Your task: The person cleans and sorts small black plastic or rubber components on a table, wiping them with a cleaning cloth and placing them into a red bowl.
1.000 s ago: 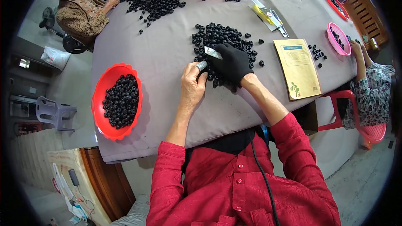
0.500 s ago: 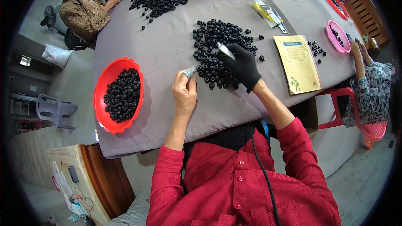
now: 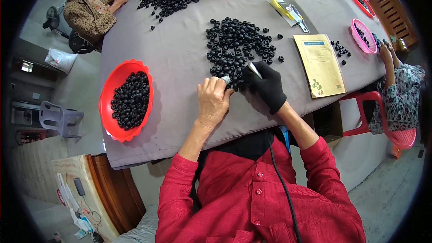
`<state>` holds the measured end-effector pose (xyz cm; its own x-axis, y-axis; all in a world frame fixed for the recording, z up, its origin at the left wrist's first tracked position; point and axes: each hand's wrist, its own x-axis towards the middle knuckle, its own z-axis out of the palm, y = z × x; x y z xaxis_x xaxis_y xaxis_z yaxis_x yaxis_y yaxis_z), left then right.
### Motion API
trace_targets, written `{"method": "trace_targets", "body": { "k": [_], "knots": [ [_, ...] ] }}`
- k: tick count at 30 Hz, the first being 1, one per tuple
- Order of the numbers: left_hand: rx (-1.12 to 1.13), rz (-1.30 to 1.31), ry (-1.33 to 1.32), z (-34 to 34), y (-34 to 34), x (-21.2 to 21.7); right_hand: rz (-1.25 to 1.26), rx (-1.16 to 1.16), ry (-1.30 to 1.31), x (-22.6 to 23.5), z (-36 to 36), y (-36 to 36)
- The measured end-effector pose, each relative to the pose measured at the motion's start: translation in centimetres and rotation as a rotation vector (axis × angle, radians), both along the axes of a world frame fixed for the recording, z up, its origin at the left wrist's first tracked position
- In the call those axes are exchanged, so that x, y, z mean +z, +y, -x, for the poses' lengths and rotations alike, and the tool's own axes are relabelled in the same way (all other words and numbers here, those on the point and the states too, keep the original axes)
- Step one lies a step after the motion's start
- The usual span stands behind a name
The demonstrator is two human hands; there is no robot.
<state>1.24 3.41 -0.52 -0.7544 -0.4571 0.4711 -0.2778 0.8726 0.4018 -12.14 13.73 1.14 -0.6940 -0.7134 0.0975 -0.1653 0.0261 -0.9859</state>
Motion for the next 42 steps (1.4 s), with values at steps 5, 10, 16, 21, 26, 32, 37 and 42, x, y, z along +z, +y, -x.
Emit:
{"method": "trace_targets", "body": {
  "k": [5, 10, 16, 21, 26, 32, 37, 42],
  "knots": [
    [-0.066, -0.107, 0.062, 0.0, -0.2, -0.5, 0.077, 0.117, 0.248, -0.4, -0.6, -0.2],
    [-0.097, -0.330, 0.068, -0.9, -1.0, -0.4, -0.139, 0.231, -0.078, 0.7, -1.6, -0.8],
    [-0.080, -0.667, 0.209, -0.5, -1.6, 0.4, -0.138, 0.318, -0.070, 1.1, -0.7, -2.0],
    [-0.098, -1.244, 0.438, 0.9, -3.1, 1.4, -0.076, 0.260, -0.046, -0.2, 0.5, -3.5],
    [-0.196, -1.369, 0.559, 1.9, -5.0, 0.9, -0.026, 0.168, 0.026, 0.6, 1.9, -5.4],
    [-0.230, -1.526, 0.662, 3.0, -6.1, 0.2, 0.072, 0.192, 0.264, 0.5, 3.9, -6.7],
    [-0.238, -1.594, 0.671, 2.9, -6.7, -0.4, 0.086, 0.363, 0.060, 0.5, 3.8, -6.0],
    [-0.265, -1.653, 0.658, 3.0, -6.4, 0.0, 0.004, 0.504, -0.235, 2.2, 3.4, -5.7]
  ]
}}
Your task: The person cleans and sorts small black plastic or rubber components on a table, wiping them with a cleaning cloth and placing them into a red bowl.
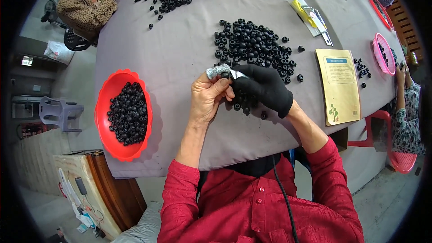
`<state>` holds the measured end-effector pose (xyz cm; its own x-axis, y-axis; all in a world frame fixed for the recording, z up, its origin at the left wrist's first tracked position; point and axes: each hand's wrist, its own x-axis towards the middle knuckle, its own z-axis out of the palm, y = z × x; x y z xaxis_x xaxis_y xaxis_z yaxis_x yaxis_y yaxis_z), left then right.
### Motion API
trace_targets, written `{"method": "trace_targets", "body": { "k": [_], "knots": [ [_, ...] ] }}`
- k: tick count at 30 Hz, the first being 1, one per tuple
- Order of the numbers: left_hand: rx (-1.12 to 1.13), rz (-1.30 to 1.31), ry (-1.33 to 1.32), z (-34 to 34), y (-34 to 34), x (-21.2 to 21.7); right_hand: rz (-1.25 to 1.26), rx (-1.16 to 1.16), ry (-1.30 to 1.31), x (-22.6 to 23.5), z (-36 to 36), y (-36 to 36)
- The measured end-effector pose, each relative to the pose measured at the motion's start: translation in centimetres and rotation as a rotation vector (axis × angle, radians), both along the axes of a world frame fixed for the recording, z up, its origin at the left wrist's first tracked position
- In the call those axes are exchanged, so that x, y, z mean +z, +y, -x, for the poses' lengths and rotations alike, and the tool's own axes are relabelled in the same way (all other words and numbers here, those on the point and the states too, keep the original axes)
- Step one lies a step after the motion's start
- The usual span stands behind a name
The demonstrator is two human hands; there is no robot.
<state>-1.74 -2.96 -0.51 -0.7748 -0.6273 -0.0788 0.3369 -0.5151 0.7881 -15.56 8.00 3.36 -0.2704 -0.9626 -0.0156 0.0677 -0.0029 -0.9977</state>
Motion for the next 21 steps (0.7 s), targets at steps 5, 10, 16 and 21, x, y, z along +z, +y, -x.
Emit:
{"method": "trace_targets", "body": {
  "k": [5, 10, 16, 21],
  "knots": [
    [0.010, -0.033, 0.031, 0.3, 0.0, -0.2, -0.044, 0.012, -0.062, -0.6, -0.8, -0.1],
    [0.017, -0.051, 0.031, 0.1, -0.1, -0.4, -0.020, -0.004, 0.047, -0.5, -0.9, -0.1],
    [-0.004, -0.041, 0.081, 0.0, 0.5, 0.5, 0.016, -0.009, 0.135, 0.1, -1.1, 0.4],
    [-0.110, -0.049, 0.140, -0.4, 2.1, 0.8, 0.098, -0.062, 0.186, 0.2, -1.9, 2.8]
  ]
}}
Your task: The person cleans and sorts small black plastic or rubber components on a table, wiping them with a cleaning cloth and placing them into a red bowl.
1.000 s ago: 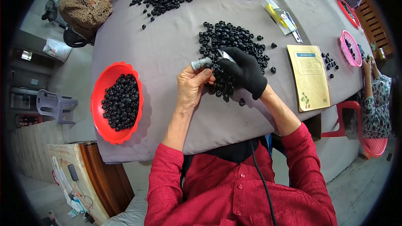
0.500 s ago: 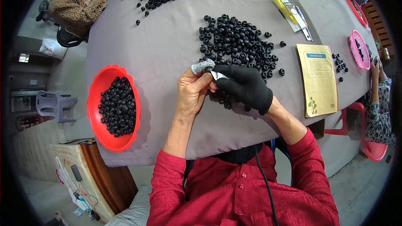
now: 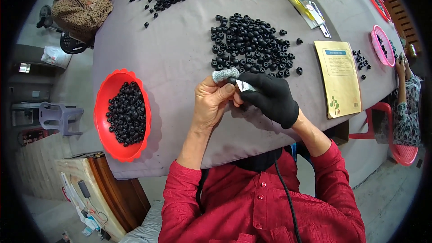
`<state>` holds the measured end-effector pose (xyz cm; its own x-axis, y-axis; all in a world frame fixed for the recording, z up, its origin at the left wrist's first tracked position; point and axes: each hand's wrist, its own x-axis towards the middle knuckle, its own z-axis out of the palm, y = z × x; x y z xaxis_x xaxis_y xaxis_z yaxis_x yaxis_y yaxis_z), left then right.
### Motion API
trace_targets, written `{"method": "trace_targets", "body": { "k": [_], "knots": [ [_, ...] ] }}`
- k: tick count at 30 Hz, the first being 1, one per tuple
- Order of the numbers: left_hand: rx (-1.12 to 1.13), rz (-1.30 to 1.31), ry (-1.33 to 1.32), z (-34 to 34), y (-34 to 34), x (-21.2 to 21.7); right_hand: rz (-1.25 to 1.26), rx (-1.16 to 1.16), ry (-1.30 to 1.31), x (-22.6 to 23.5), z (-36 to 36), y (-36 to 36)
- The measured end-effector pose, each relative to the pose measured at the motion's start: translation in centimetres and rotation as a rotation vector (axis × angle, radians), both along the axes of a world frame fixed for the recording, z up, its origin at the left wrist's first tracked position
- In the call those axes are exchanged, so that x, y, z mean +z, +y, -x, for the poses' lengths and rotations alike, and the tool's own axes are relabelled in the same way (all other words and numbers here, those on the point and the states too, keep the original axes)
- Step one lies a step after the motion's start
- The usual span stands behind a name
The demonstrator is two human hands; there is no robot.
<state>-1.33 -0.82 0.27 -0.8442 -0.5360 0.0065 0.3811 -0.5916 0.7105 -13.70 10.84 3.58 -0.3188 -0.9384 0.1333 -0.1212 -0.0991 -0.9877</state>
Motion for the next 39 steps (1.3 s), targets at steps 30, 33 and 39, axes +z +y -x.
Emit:
{"method": "trace_targets", "body": {
  "k": [30, 33, 39],
  "knots": [
    [-0.049, -0.064, -0.126, -2.0, 3.6, -2.1, 0.004, -0.017, 0.360, -2.1, -1.8, 4.1],
    [-0.073, -0.080, -0.119, -2.2, 3.6, -2.2, -0.054, -0.040, 0.304, -2.2, -1.9, 4.1],
    [-0.073, -0.075, -0.096, -2.1, 3.7, -2.3, -0.001, 0.011, 0.370, -2.2, -1.7, 4.2]
  ]
}}
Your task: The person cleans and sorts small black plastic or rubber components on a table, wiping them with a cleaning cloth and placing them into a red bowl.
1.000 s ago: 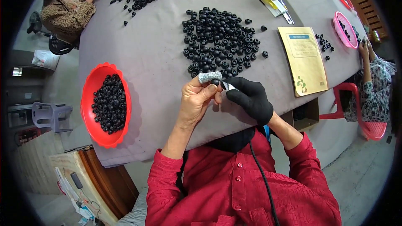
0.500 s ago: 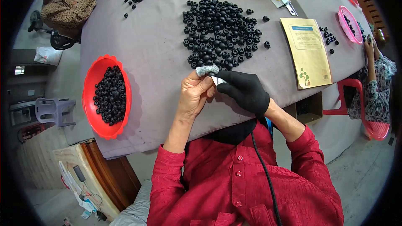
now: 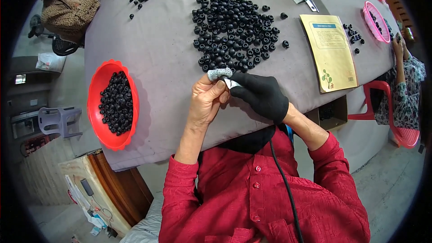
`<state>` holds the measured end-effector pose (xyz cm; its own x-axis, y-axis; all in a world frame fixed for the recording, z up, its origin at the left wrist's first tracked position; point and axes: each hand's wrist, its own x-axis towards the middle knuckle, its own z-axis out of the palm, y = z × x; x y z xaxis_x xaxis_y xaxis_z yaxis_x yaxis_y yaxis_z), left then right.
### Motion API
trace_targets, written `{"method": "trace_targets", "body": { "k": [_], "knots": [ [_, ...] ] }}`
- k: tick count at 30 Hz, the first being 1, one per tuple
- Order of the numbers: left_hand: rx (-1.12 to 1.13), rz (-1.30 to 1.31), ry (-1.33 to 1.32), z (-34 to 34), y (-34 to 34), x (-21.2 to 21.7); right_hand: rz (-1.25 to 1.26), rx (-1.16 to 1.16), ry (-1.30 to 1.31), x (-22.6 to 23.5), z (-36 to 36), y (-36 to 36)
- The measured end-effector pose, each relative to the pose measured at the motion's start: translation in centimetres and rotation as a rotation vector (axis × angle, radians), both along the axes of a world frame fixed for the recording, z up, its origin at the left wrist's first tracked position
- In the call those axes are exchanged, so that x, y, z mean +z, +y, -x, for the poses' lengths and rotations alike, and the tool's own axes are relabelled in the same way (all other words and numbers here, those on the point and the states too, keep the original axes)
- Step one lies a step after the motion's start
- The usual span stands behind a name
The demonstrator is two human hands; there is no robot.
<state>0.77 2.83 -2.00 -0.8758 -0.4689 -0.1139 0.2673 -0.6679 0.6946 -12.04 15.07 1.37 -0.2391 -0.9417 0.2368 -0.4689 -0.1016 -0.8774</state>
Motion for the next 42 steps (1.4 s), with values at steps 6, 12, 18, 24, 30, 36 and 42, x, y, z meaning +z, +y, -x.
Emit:
{"method": "trace_targets", "body": {
  "k": [6, 12, 18, 24, 30, 36, 42],
  "knots": [
    [-0.008, -0.023, 0.004, -0.01, 0.00, -0.01, 0.007, -0.013, 0.047, -0.43, -0.04, 0.10],
    [-0.022, -0.037, -0.001, -0.12, -0.09, -0.16, 0.018, -0.016, 0.053, -0.29, -0.08, 0.03],
    [-0.032, -0.049, 0.000, -0.11, -0.14, -0.12, 0.041, -0.025, 0.133, -0.34, -0.04, -0.01],
    [-0.041, -0.064, 0.004, -0.16, -0.13, -0.16, 0.011, -0.035, 0.087, -0.33, -0.15, -0.05],
    [-0.026, -0.051, 0.001, -0.16, -0.05, -0.27, -0.011, -0.057, 0.046, -0.78, -0.18, -0.10],
    [0.006, -0.006, -0.022, -0.11, 0.02, -0.29, 0.022, -0.020, 0.099, -0.47, -0.09, -0.14],
    [0.016, 0.035, -0.052, -0.09, 0.09, -0.12, -0.016, -0.035, 0.107, -0.50, -0.06, -0.21]
  ]
}}
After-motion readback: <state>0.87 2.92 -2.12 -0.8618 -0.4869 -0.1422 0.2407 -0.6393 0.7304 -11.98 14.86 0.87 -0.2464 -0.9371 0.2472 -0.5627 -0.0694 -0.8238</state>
